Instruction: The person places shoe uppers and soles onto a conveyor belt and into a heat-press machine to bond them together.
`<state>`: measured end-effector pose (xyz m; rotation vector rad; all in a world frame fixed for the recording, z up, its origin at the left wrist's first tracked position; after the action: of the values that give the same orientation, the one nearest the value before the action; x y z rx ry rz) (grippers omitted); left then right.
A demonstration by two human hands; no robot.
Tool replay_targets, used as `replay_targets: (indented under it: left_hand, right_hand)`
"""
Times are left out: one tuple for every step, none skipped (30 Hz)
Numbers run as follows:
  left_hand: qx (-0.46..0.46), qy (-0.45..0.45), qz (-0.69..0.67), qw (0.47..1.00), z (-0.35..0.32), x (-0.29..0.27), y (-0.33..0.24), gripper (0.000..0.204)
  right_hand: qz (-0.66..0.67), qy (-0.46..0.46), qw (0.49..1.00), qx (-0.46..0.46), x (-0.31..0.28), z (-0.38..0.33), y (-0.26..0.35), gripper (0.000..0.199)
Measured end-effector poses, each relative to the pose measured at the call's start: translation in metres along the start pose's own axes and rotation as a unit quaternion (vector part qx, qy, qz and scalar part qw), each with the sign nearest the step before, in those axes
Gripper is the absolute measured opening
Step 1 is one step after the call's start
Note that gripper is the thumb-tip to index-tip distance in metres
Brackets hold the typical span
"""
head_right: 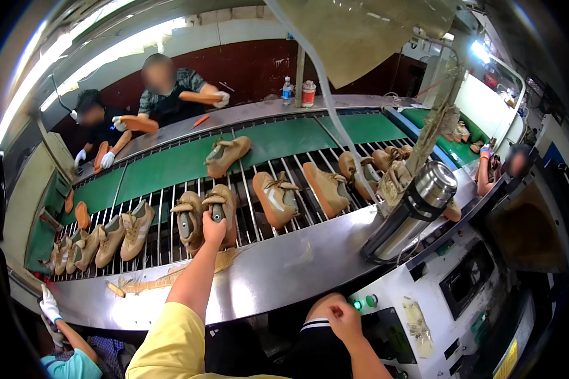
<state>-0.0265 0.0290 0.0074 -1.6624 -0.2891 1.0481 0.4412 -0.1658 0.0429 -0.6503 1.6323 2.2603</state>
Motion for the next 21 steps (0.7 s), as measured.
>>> replay_targets:
  left_hand:
    - [0.004, -0.006, -0.007, 1.0, -0.006, -0.003, 0.012, 0.053]
    - [0.016, -0.004, -0.011, 1.0, -0.009, -0.007, 0.023, 0.054]
    - [0.074, -0.02, -0.073, 0.994, 0.046, -0.014, -0.017, 0.056]
    - [0.064, 0.003, -0.083, 0.995, 0.034, -0.01, -0.011, 0.057]
    - [0.053, 0.025, -0.092, 0.994, 0.024, -0.006, -0.006, 0.058]
    - [0.046, 0.025, -0.106, 0.993, 0.031, -0.014, 0.007, 0.058]
    - [0.025, 0.052, -0.139, 0.989, 0.034, -0.016, 0.001, 0.057]
    - [0.003, 0.081, -0.172, 0.982, 0.039, -0.018, -0.006, 0.055]
    - [-0.019, 0.106, -0.204, 0.973, 0.046, -0.022, -0.011, 0.054]
    - [-0.029, 0.118, -0.208, 0.971, 0.071, -0.027, -0.006, 0.046]
    - [-0.005, 0.093, -0.181, 0.979, 0.091, -0.033, -0.001, 0.042]
    - [-0.015, 0.12, -0.172, 0.978, 0.101, -0.027, -0.007, 0.038]
    - [-0.025, 0.144, -0.164, 0.976, 0.109, -0.023, -0.015, 0.035]
    - [-0.007, 0.122, -0.126, 0.984, 0.116, -0.02, -0.023, 0.032]
    - [0.011, 0.095, -0.09, 0.991, 0.123, -0.022, -0.034, 0.029]
    - [0.031, 0.063, -0.053, 0.996, 0.136, -0.024, -0.045, 0.027]
    - [-0.036, 0.089, -0.102, 0.99, 0.154, -0.018, -0.049, 0.026]
    - [-0.091, 0.168, -0.172, 0.966, 0.169, -0.009, -0.058, 0.023]
    - [-0.146, 0.251, -0.241, 0.926, 0.181, 0.001, -0.072, 0.022]
    - [-0.135, 0.252, -0.285, 0.915, 0.192, 0.007, -0.089, 0.024]
    - [-0.121, 0.249, -0.328, 0.903, 0.208, 0.012, -0.105, 0.027]
  right_hand:
    - [0.012, 0.023, 1.0, 0.0, 0.017, 0.007, 0.001, 0.014]
    - [0.012, 0.042, 0.999, -0.023, 0.031, 0.025, 0.02, 0.015]
    - [-0.026, 0.051, 0.997, -0.046, 0.05, 0.089, 0.036, 0.017]
    - [-0.013, 0.052, 0.996, -0.073, 0.068, 0.094, 0.027, 0.018]
    - [0.001, 0.052, 0.993, -0.101, 0.088, 0.102, 0.015, 0.019]
    - [-0.028, 0.074, 0.989, -0.122, 0.108, 0.115, 0.019, 0.018]
    - [-0.066, 0.091, 0.983, -0.143, 0.119, 0.134, 0.022, 0.018]
    - [-0.092, 0.116, 0.978, -0.145, 0.13, 0.154, 0.024, 0.017]
    - [-0.116, 0.144, 0.971, -0.149, 0.141, 0.175, 0.03, 0.018]
    - [-0.14, 0.174, 0.962, -0.159, 0.154, 0.19, 0.034, 0.019]
    - [-0.166, 0.182, 0.951, -0.186, 0.168, 0.2, 0.033, 0.02]
    - [-0.199, 0.184, 0.941, -0.205, 0.177, 0.211, 0.023, 0.022]
    - [-0.232, 0.187, 0.927, -0.227, 0.184, 0.222, 0.016, 0.024]
    - [-0.249, 0.17, 0.927, -0.221, 0.187, 0.225, 0.008, 0.025]
    - [-0.266, 0.153, 0.926, -0.221, 0.193, 0.223, 0.003, 0.026]
    - [-0.28, 0.135, 0.924, -0.224, 0.2, 0.225, 0.001, 0.027]
    - [-0.262, 0.118, 0.928, -0.239, 0.202, 0.228, 0.005, 0.029]
    - [-0.246, 0.106, 0.932, -0.244, 0.201, 0.226, 0.004, 0.03]
    - [-0.245, 0.097, 0.931, -0.252, 0.197, 0.225, 0.003, 0.03]
    - [-0.241, 0.088, 0.932, -0.257, 0.196, 0.224, 0.001, 0.03]
    - [-0.234, 0.078, 0.932, -0.264, 0.197, 0.224, 0.002, 0.031]
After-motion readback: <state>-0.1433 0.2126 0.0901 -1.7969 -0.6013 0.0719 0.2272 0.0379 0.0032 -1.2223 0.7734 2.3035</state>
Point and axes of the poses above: each hand's wrist, its own z-axis towards the middle knuckle, its own x-axis out of the palm, y = z × x, the point moved 4 cm from there along z, towards the middle knuckle, and after that the axes turned 13 degrees about -x, right-handed, at the moved point
